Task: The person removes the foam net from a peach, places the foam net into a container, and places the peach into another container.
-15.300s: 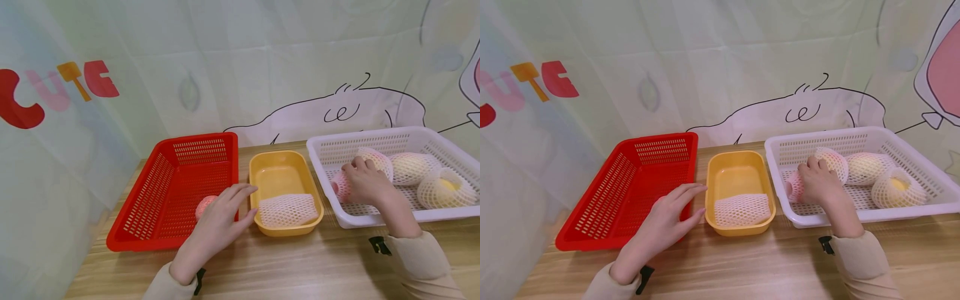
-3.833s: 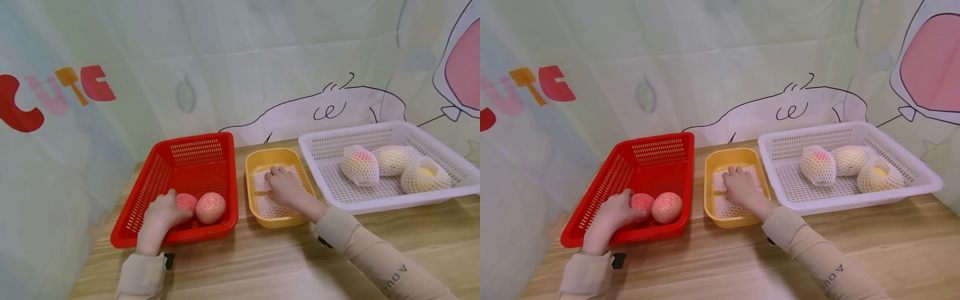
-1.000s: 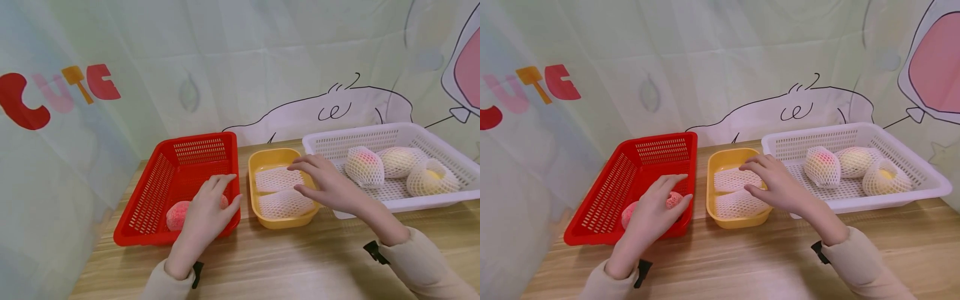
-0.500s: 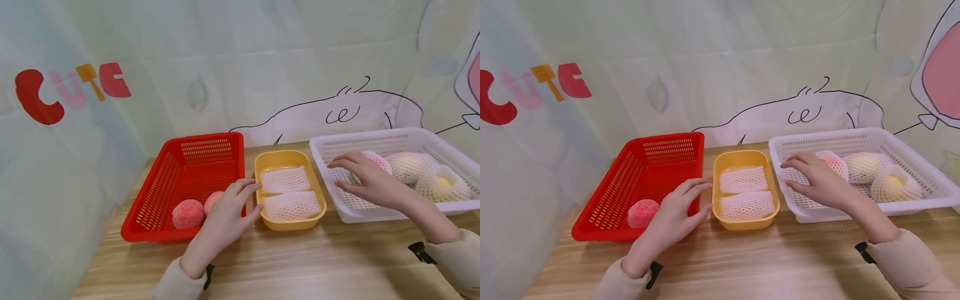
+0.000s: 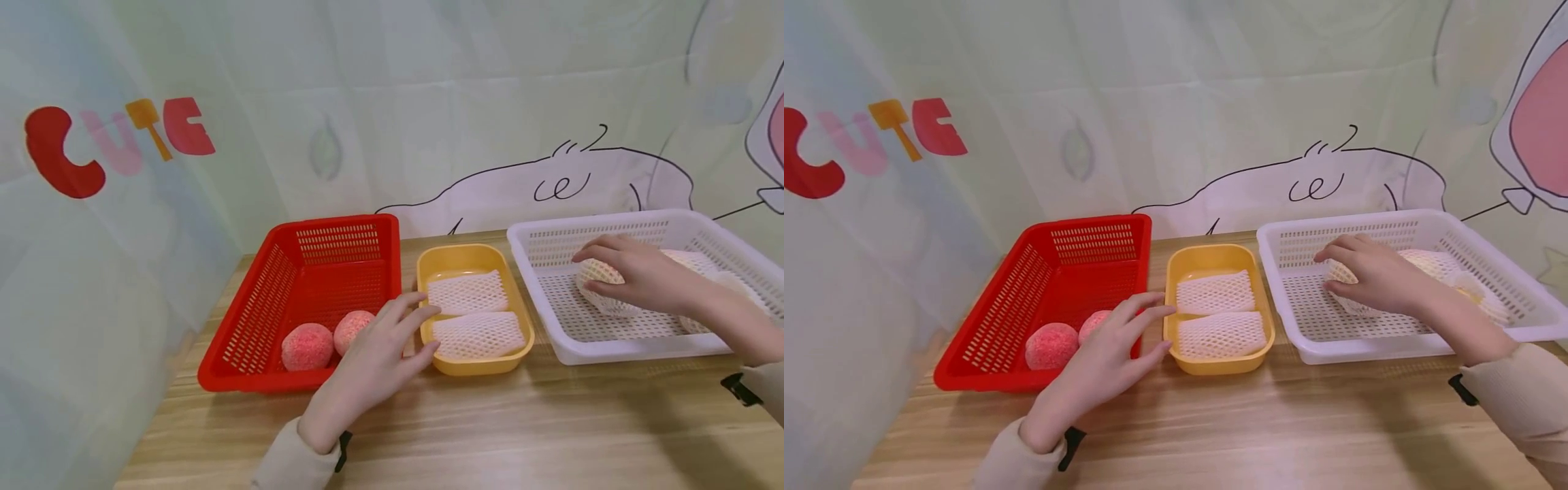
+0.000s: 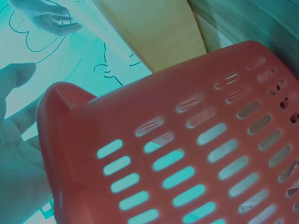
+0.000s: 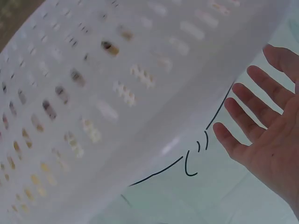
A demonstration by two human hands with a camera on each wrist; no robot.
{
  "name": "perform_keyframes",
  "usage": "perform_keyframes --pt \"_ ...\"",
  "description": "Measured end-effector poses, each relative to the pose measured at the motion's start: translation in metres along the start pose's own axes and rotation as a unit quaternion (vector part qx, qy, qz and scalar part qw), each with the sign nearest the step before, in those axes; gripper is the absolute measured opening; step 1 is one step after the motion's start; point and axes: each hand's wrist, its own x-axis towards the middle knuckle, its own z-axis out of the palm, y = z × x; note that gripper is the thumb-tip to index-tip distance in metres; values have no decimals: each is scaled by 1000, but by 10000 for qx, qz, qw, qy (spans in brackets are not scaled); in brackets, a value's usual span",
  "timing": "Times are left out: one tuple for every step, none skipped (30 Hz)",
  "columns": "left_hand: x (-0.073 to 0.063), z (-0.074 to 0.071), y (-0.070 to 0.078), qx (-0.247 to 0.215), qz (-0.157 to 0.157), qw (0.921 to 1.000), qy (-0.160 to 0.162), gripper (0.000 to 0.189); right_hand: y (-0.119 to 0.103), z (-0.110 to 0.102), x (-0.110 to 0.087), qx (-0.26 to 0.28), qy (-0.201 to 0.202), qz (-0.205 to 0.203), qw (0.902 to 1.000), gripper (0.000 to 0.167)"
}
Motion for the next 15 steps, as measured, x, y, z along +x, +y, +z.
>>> perform_keyframes --pt "0 0 0 3 2 10000 -2 43 3 -1 1 -49 -78 -8 10000 35" --pt "0 -1 0 10 5 10000 -8 43 6 -2 3 -108 -137 -46 9998 35" --pt "-1 -1 1 17 7 10000 -18 43 8 -2 5 -180 -196 -83 9996 35" --pt "-1 -1 1 11 8 10000 -39 43 11 -2 7 -253 -279 -66 9993 36" --pt "-1 -1 1 18 13 10000 -51 42 13 -2 9 -311 -357 -23 9989 36" --pt "-1 -1 1 35 31 10000 -63 42 16 -3 11 -358 -457 22 9983 36" --pt "-1 -2 1 34 39 10000 -81 42 18 -3 13 -402 -570 63 9975 36" --pt "-1 -2 1 31 36 9999 -103 42 22 -3 16 -474 -648 60 9968 36" --pt "-2 -2 2 37 25 9999 -122 42 25 -3 19 -555 -720 63 9958 35" --pt "-1 -2 2 41 14 9999 -140 43 28 -3 21 -611 -787 88 9950 35" --pt "-1 -1 2 48 10 9999 -144 43 31 -3 23 -672 -854 75 9940 35" --pt "-1 -1 2 63 14 9999 -144 43 35 -4 25 -744 -943 85 9927 35" --pt "-1 -1 2 82 17 9999 -137 43 37 -4 27 -811 -1036 116 9912 35" --pt "-1 -1 2 101 23 9999 -131 43 40 -4 29 -871 -1129 147 9897 36" --pt "-1 -1 2 123 30 9998 -126 43 42 -4 31 -889 -1224 217 9882 36"
